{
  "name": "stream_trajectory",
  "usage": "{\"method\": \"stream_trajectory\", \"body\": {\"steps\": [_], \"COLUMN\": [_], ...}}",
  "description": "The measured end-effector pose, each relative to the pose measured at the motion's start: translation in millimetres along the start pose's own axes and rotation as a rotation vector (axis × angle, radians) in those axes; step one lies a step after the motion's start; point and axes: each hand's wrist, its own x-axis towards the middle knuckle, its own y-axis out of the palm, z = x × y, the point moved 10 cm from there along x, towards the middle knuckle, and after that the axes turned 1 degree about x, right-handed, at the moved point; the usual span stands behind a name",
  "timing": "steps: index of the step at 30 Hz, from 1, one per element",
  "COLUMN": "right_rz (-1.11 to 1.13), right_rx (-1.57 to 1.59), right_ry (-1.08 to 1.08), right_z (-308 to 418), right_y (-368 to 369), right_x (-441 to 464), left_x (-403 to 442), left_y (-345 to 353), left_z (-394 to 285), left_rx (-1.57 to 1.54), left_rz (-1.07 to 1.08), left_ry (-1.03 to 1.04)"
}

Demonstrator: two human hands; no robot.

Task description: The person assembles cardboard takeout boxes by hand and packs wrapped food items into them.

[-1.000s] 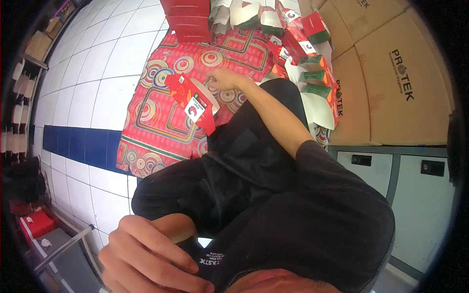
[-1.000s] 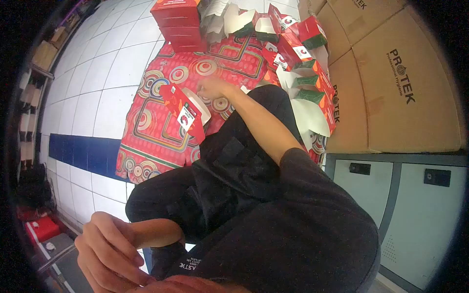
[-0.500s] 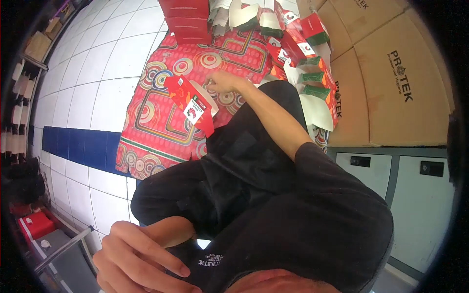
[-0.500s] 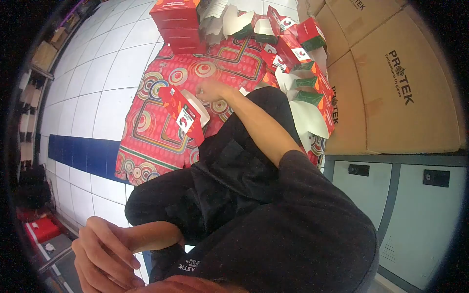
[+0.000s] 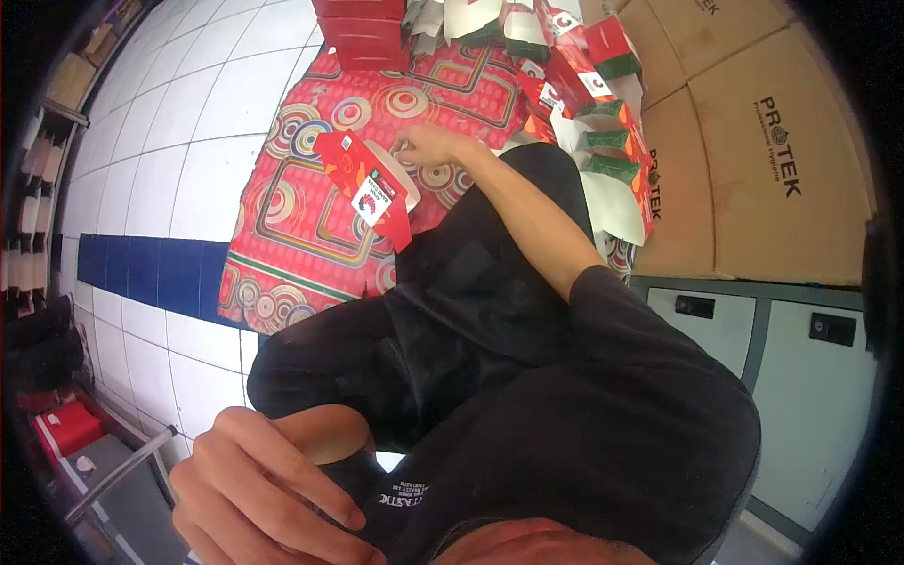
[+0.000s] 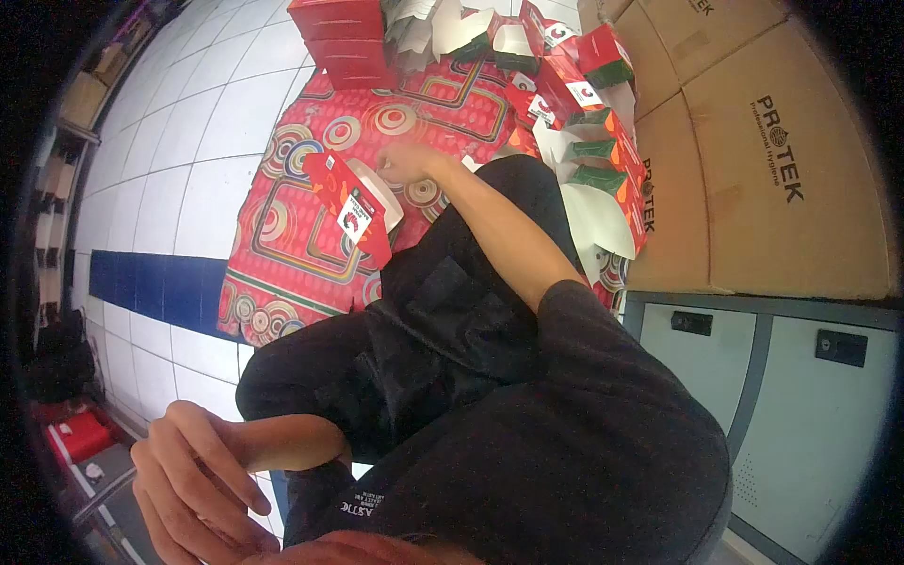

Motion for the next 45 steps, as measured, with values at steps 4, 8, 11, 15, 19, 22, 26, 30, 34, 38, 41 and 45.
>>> {"method": "stream_trajectory", "body": {"steps": [4, 8, 11, 15, 19, 22, 26, 30, 34, 38, 41, 45], "right_rz": [0.01, 0.021, 0.031, 0.034, 0.043, 0.068, 0.17, 0.106, -0.232, -0.583, -0.786, -0.686], "right_rx": [0.009, 0.007, 0.016, 0.018, 0.028, 0.046, -0.205, -0.42, -0.491, -0.354, -0.287, -0.284], "right_ry": [0.007, 0.016, 0.013, 0.008, 0.032, 0.069, 0.06, 0.46, 0.713, 0.705, 0.625, 0.902], "right_z": [2, 2, 0, -3, -8, -13, -28, -103, -161, -244, -267, -274], "right_y": [1, 1, 3, 7, 11, 15, 7, -70, -163, -200, -195, -190], "right_x": [1, 0, 0, 1, 1, 1, 13, 35, 19, -14, -35, -27], "left_x": [1, 0, -1, 1, 1, -7, -11, -3, -22, -8, -4, -10], "left_y": [1, 1, 2, 2, 3, 4, -4, -7, -23, -42, -50, -54], "left_z": [2, 0, 0, 1, 1, -1, 8, 19, 32, 61, 80, 89], "left_rx": [0.005, 0.009, 0.023, 0.011, 0.042, 0.048, -0.042, -0.002, -0.1, -0.068, -0.071, 0.008], "left_rz": [-0.003, -0.047, -0.079, -0.09, -0.119, -0.127, -0.207, -0.202, -0.236, -0.256, -0.251, -0.42], "left_ry": [-0.013, 0.025, 0.04, 0.051, 0.071, 0.073, 0.066, 0.037, 0.058, -0.082, -0.123, -0.036]}}
